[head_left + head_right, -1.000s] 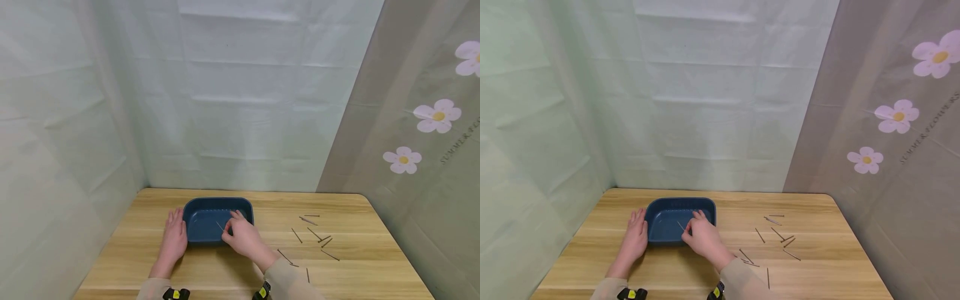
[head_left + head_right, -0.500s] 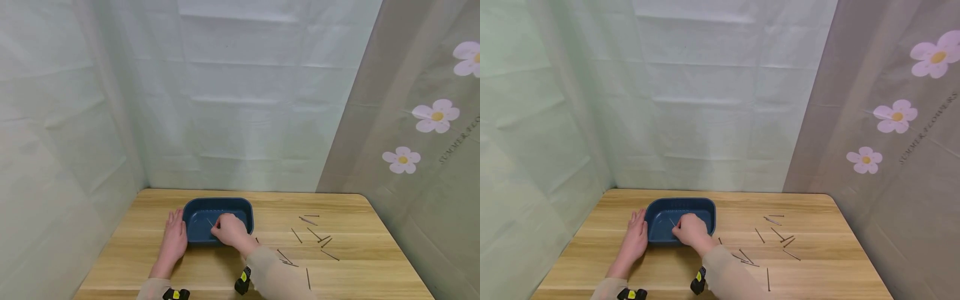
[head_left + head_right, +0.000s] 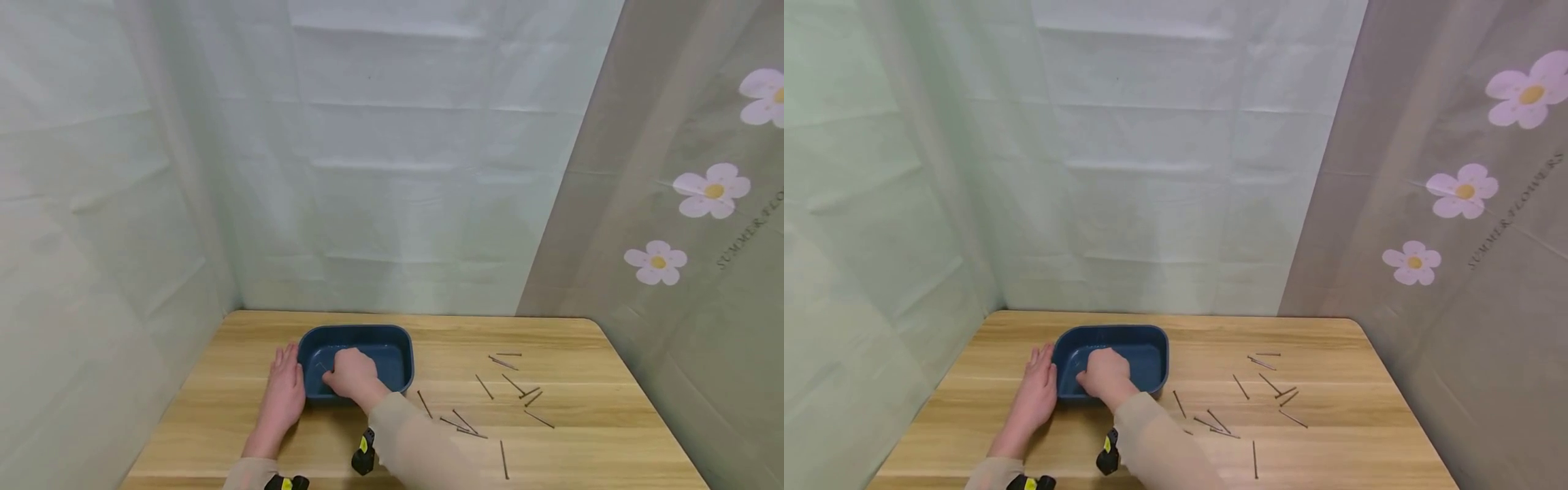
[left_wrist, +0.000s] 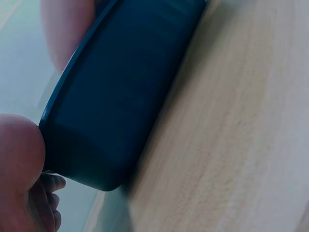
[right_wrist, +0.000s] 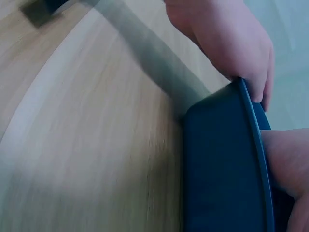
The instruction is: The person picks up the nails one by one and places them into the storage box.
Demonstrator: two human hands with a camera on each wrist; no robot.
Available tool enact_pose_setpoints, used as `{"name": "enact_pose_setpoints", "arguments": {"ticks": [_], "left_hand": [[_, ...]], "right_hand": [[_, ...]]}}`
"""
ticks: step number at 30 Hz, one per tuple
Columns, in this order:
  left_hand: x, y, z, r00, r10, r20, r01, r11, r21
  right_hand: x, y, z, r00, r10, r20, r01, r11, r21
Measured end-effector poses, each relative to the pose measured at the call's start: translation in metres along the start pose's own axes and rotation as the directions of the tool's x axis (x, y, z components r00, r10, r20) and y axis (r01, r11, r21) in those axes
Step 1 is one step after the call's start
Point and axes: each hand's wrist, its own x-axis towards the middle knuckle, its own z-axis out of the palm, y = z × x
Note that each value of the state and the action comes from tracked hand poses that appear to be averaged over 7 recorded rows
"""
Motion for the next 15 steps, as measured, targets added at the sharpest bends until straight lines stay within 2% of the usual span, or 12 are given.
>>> {"name": "enact_pose_setpoints", "arguments": {"ticks": [8, 15], "left_hand": [[-0.004, -0.002, 0.0, 0.999, 0.009, -0.032, -0.009, 1.0, -0.003], [-0.001, 0.001, 0.0, 1.0, -0.022, -0.016, 0.021, 0.999, -0.024]], "right_hand": [[0.008, -0.019, 0.009, 0.997, 0.072, -0.009, -0.072, 0.996, -0.051], [0.015, -0.026, 0.01, 0.994, 0.1, -0.035, -0.104, 0.983, -0.153]]}}
